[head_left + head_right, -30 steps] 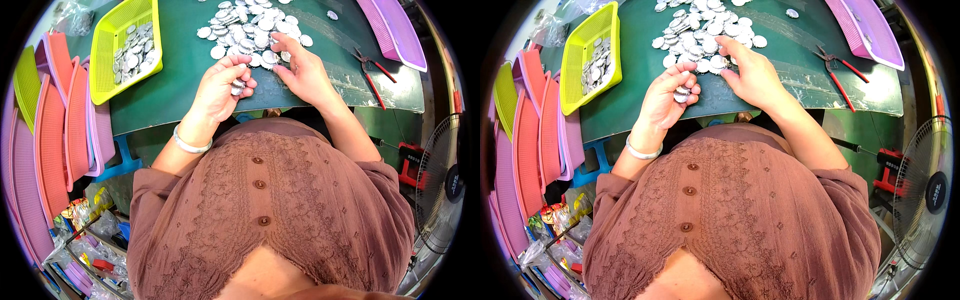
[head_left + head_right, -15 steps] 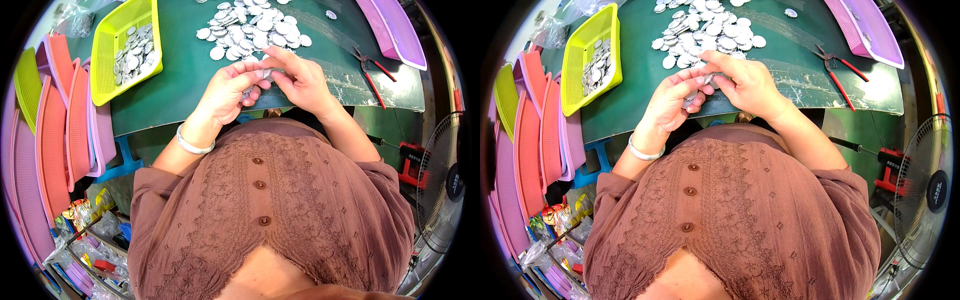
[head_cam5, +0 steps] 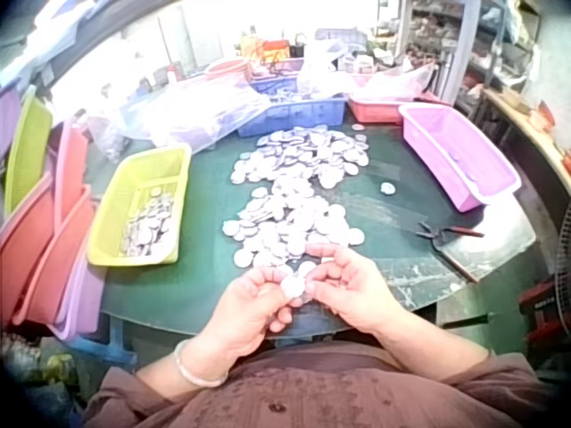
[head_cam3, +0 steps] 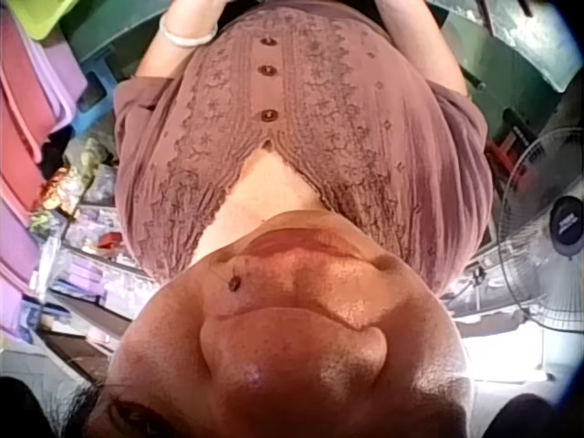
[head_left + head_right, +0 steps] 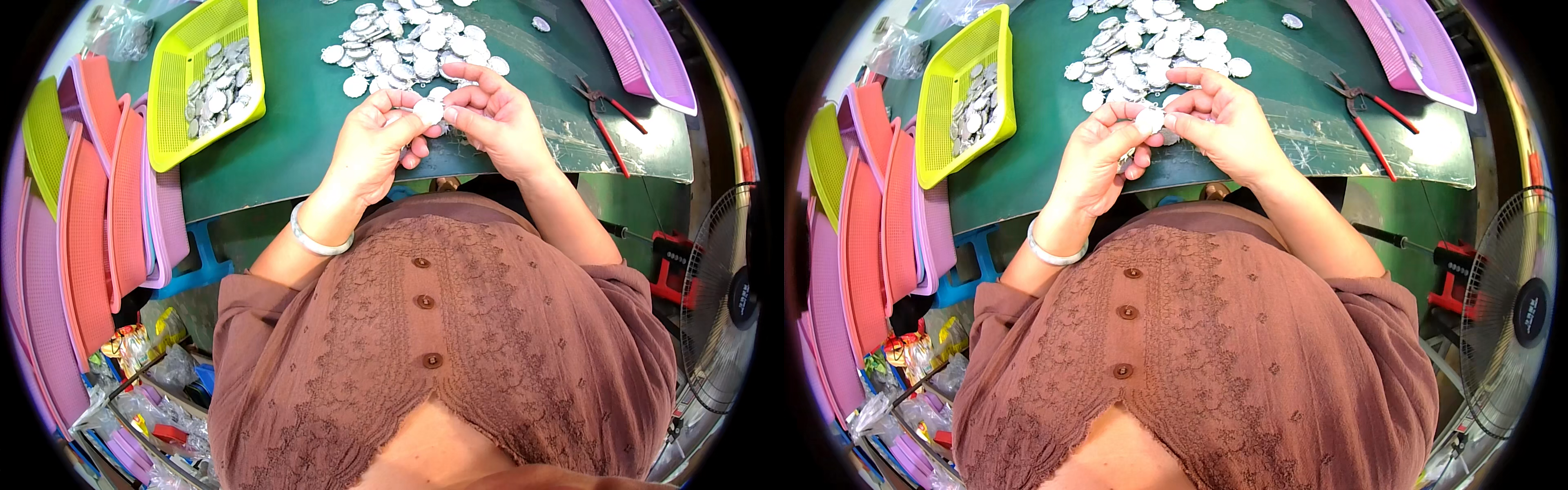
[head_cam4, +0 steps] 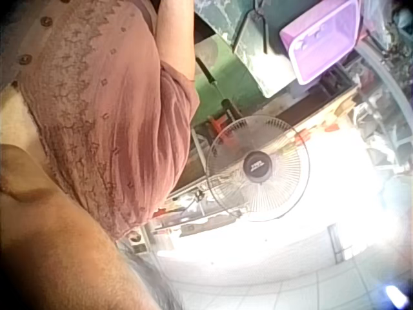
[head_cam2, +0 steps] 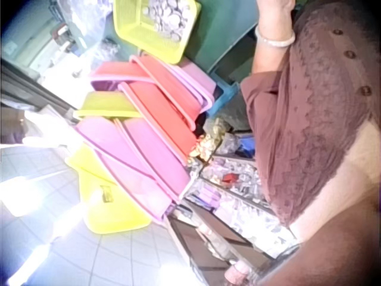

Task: The person picks small silver circular components from a green table and a yellow basket, then joins them by hand. They repeatedly pick, align, and press the pieces together, occasionally transferring them between hands and the table. The task continues throughout the clip with no visible final destination for the assembled items.

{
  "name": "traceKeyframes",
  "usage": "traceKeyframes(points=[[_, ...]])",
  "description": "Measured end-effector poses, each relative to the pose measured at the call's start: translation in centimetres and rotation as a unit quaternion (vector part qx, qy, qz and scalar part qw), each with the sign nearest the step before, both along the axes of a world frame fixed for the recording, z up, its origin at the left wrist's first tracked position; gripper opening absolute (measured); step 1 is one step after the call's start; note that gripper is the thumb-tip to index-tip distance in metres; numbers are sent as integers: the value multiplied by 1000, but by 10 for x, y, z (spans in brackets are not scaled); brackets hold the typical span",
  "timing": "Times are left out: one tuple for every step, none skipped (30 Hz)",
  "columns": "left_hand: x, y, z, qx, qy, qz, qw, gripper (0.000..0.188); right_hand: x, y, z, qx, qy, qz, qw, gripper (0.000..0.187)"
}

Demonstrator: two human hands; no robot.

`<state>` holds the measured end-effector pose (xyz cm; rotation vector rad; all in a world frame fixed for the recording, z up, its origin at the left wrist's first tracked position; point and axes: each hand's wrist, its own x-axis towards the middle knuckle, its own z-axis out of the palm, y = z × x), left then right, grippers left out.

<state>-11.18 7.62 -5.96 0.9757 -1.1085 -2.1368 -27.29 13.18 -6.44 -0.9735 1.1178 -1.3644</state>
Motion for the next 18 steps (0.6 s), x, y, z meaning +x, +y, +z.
traceKeyframes(points=[[0,1,1,-1,-1,-1,1000,21,0,0,0,3,-5,-2,1000,46],[0,1,1,-3,-2,-3,1000,20,0,0,0,0,-7,-3,1000,46],[1,1,0,-1,3,-9,1000,19,1,-1,0,-3,-9,-4,1000,45],[2,0,-1,0,8,-15,1000,18,1,-1,0,-7,-11,-5,1000,45],[3,-1,-2,1,13,-21,1000,17,1,-1,-2,-16,-10,-7,1000,45],[4,-2,-2,1,15,-25,1000,16,1,-1,-5,-26,-9,-8,1000,45],[5,-2,-3,1,17,-29,999,16,1,-1,-7,-36,-8,-10,999,44],[5,-3,-3,1,19,-33,999,15,0,-2,-9,-41,3,-10,999,44],[5,-2,-2,12,31,-25,999,14,-1,-2,-10,-47,14,-10,999,44],[5,-1,-1,23,43,-16,999,13,-1,-2,-11,-52,25,-8,998,44],[4,0,-1,34,55,-7,998,12,-1,-2,-8,-41,16,-10,999,43],[3,0,-3,23,61,-3,998,11,-1,-1,-3,-30,8,-11,999,42],[2,1,-6,12,68,2,998,11,-1,-1,0,-19,-1,-14,1000,41],[1,1,-8,1,74,6,997,10,-1,-1,0,-8,-13,-5,1000,40],[1,2,-8,-10,73,11,997,9,-2,0,-1,4,-26,3,1000,38],[0,2,-9,-22,72,16,997,8,-3,0,-1,15,-38,11,999,37],[0,2,-9,-33,70,20,997,8,-3,0,-1,26,-53,12,998,36],[-1,2,-8,-42,63,22,997,9,-4,0,-2,37,-67,13,997,35]])
